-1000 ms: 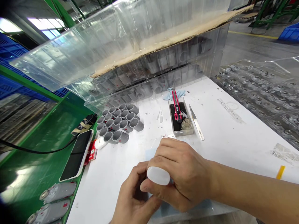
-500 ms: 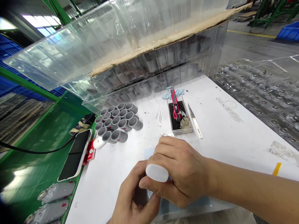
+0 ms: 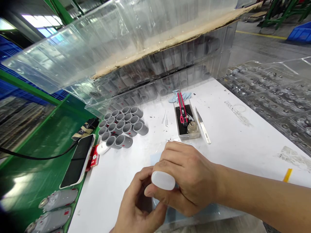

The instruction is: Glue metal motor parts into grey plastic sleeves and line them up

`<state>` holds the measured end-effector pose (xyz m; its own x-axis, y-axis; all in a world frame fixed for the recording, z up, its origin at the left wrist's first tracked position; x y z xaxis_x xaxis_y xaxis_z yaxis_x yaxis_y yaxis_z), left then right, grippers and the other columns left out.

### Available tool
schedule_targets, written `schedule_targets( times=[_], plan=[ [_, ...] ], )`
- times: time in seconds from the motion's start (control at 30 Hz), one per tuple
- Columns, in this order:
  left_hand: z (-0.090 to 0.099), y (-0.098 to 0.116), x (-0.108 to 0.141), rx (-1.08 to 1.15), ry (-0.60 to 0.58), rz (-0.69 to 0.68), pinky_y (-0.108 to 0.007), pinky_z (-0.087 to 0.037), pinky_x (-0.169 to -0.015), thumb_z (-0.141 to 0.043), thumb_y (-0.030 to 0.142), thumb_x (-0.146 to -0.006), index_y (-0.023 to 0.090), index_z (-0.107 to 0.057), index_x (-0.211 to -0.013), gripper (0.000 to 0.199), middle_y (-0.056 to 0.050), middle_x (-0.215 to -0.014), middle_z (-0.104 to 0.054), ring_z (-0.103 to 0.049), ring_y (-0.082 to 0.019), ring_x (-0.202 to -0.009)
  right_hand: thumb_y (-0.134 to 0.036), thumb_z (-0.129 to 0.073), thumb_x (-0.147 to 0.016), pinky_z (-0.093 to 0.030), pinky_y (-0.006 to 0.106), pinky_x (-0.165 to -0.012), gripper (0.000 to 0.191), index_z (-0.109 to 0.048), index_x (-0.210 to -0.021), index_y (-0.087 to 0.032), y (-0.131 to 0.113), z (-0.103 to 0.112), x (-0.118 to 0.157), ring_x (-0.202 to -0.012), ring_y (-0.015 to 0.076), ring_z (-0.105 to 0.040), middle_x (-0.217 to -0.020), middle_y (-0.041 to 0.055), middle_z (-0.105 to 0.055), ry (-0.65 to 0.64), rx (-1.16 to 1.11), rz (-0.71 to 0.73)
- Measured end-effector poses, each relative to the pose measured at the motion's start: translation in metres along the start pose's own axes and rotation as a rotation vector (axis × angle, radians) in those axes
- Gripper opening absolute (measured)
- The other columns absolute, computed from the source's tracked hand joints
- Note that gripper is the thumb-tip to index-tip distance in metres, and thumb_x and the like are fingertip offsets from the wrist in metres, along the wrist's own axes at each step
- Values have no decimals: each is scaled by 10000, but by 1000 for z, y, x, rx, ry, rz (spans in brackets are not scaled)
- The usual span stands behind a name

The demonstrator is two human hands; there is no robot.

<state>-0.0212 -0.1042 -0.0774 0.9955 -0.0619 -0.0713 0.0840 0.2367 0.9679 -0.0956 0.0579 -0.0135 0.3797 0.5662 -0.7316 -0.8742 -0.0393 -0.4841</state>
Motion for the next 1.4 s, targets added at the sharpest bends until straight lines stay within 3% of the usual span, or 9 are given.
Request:
schedule_targets(
  times=[0.23,0.5,0.63,0.8,1.0,1.17,1.33,1.4],
  plan=[
    [-1,10,-6,-31,-63,-106,-357,-549,-853,-693,211,-933,303,-618,-1274,361,-27,-1070,-619,-647,-237,-966,-247,-533,-1061,-428,378,-675,174,-623,-987,-118,0,0,1,-702,187,-553,-792,81,-668,2,26,5],
    [3,8,-8,20,-80,-50,-311,-525,-845,-811,348,-962,306,-653,-1241,323,-18,-1128,-650,-641,-214,-991,-231,-555,-1043,-415,376,-666,158,-629,-1021,-93,1,-1,2,-693,186,-531,-797,90,-666,5,17,0],
    [0,7,-5,14,-52,-64,-327,-546,-891,-776,233,-908,337,-624,-1297,431,-12,-1172,-653,-655,-243,-1092,-224,-560,-1039,-411,375,-669,144,-623,-1011,-97,0,-1,1,-691,183,-528,-804,86,-679,11,17,17],
    [0,4,-1,-27,-23,-67,-291,-541,-826,-669,166,-859,365,-571,-1358,546,33,-903,-619,-673,-239,-1097,-230,-552,-1045,-407,382,-677,153,-620,-1008,-97,0,-1,0,-696,184,-531,-835,94,-699,11,31,37],
    [4,3,-5,-11,-29,-84,-268,-530,-791,-717,202,-926,351,-581,-1352,471,-3,-1193,-674,-666,-219,-1096,-225,-553,-1046,-413,379,-668,173,-635,-993,-82,0,0,-1,-695,185,-507,-819,101,-690,13,30,13],
    [1,8,-7,19,-85,-136,-302,-553,-861,-780,266,-959,323,-611,-1357,436,-26,-1194,-633,-656,-218,-1056,-222,-570,-1033,-423,385,-659,170,-605,-926,-94,0,1,0,-704,192,-525,-808,110,-686,27,20,16],
    [-2,12,-6,-33,-39,-215,-333,-566,-866,-662,141,-889,292,-512,-1469,618,-39,-1174,-606,-657,-217,-1019,-216,-581,-1031,-416,383,-646,161,-627,-960,-79,0,0,0,-699,189,-540,-814,111,-686,34,21,37],
    [-2,12,-6,-44,-58,-208,-344,-567,-864,-637,125,-891,293,-542,-1449,591,-39,-1151,-591,-653,-214,-991,-225,-588,-1031,-416,381,-645,168,-619,-944,-84,0,1,0,-701,189,-540,-783,98,-663,39,22,33]
  ],
)
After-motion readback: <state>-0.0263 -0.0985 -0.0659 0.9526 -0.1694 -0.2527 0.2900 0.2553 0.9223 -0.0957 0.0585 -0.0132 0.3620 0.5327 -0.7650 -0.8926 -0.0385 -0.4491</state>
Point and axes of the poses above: each hand's wrist, its own x-axis away from the middle knuckle, its own z-axis out of the back of the hand, y = z × x, the point moved 4 cm from there along -x, towards the middle knuckle
